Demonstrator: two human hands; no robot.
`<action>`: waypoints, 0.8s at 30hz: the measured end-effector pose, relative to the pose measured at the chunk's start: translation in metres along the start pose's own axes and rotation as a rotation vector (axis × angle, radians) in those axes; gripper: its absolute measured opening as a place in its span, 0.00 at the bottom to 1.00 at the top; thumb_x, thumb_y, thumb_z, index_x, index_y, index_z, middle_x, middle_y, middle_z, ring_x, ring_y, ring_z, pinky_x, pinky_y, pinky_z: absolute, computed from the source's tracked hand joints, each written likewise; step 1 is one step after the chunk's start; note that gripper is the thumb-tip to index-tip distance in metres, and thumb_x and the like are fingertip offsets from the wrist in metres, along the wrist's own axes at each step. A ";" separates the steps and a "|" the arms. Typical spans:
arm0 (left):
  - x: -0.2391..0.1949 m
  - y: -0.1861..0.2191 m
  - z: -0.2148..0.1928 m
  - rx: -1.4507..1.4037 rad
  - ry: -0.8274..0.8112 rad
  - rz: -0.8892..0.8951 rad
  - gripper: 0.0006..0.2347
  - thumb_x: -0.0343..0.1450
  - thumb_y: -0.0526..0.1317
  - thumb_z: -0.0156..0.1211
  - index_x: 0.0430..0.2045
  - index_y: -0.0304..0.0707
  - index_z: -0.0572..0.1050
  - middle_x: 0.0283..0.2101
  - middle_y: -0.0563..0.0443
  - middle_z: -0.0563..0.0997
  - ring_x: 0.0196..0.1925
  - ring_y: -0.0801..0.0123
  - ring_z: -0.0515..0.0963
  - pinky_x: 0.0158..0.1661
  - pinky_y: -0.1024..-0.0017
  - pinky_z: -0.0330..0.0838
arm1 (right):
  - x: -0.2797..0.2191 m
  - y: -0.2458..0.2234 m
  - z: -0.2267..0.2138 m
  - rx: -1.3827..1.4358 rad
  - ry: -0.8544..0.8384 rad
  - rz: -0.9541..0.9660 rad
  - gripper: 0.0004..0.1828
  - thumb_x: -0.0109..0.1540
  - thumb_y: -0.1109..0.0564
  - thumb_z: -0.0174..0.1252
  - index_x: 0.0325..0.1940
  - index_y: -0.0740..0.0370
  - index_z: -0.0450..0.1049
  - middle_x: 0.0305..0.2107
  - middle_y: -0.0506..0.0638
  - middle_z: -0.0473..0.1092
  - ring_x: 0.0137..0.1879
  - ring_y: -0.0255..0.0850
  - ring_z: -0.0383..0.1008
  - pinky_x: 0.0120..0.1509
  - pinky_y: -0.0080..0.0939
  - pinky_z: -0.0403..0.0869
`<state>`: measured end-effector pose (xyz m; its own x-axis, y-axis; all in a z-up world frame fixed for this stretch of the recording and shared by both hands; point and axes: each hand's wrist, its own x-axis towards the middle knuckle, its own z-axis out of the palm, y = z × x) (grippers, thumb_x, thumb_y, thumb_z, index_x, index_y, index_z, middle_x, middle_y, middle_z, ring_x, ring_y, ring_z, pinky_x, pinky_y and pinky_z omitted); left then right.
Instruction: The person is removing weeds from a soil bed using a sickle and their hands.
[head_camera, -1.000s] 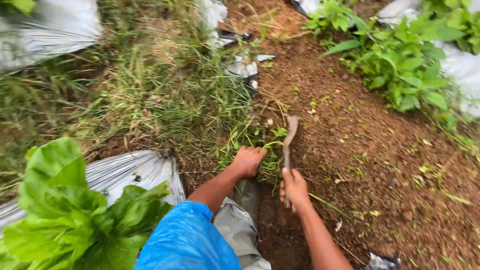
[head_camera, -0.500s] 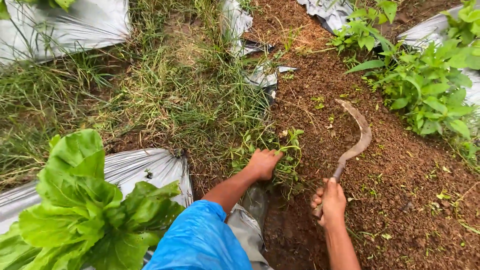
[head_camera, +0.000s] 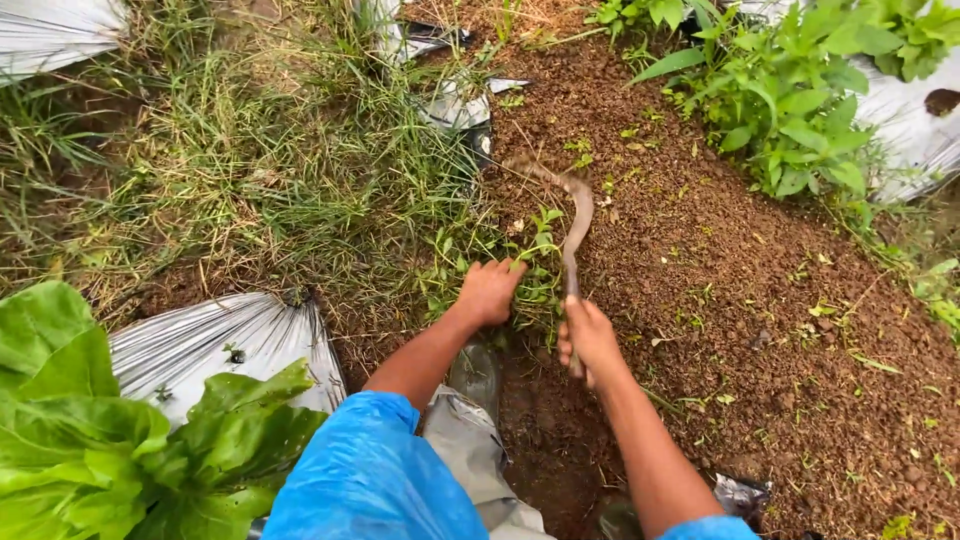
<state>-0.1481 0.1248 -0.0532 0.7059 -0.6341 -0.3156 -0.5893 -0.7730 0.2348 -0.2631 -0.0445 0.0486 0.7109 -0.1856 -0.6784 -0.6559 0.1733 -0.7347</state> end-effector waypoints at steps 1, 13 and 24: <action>-0.002 0.000 -0.006 0.001 -0.003 0.005 0.32 0.59 0.34 0.59 0.62 0.46 0.65 0.58 0.46 0.76 0.56 0.51 0.79 0.49 0.53 0.71 | 0.010 -0.004 0.000 0.004 0.004 0.002 0.21 0.73 0.45 0.43 0.58 0.65 0.67 0.20 0.45 0.63 0.15 0.32 0.63 0.14 0.33 0.67; 0.003 0.013 -0.039 0.016 0.094 -0.010 0.33 0.58 0.29 0.57 0.63 0.43 0.66 0.56 0.45 0.76 0.52 0.52 0.79 0.49 0.56 0.70 | -0.006 0.007 -0.026 0.326 0.356 -0.092 0.17 0.74 0.45 0.39 0.54 0.60 0.63 0.22 0.45 0.58 0.19 0.32 0.61 0.18 0.36 0.68; 0.028 0.031 -0.077 -0.043 0.130 -0.062 0.33 0.58 0.26 0.56 0.63 0.45 0.67 0.52 0.46 0.77 0.50 0.57 0.78 0.52 0.60 0.66 | 0.007 -0.007 -0.040 0.144 0.343 -0.057 0.18 0.74 0.44 0.40 0.52 0.59 0.65 0.18 0.44 0.62 0.14 0.35 0.65 0.13 0.35 0.69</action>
<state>-0.1165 0.0817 0.0158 0.7872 -0.5799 -0.2099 -0.5274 -0.8094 0.2582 -0.2634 -0.0855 0.0486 0.6030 -0.5077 -0.6153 -0.5581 0.2827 -0.7802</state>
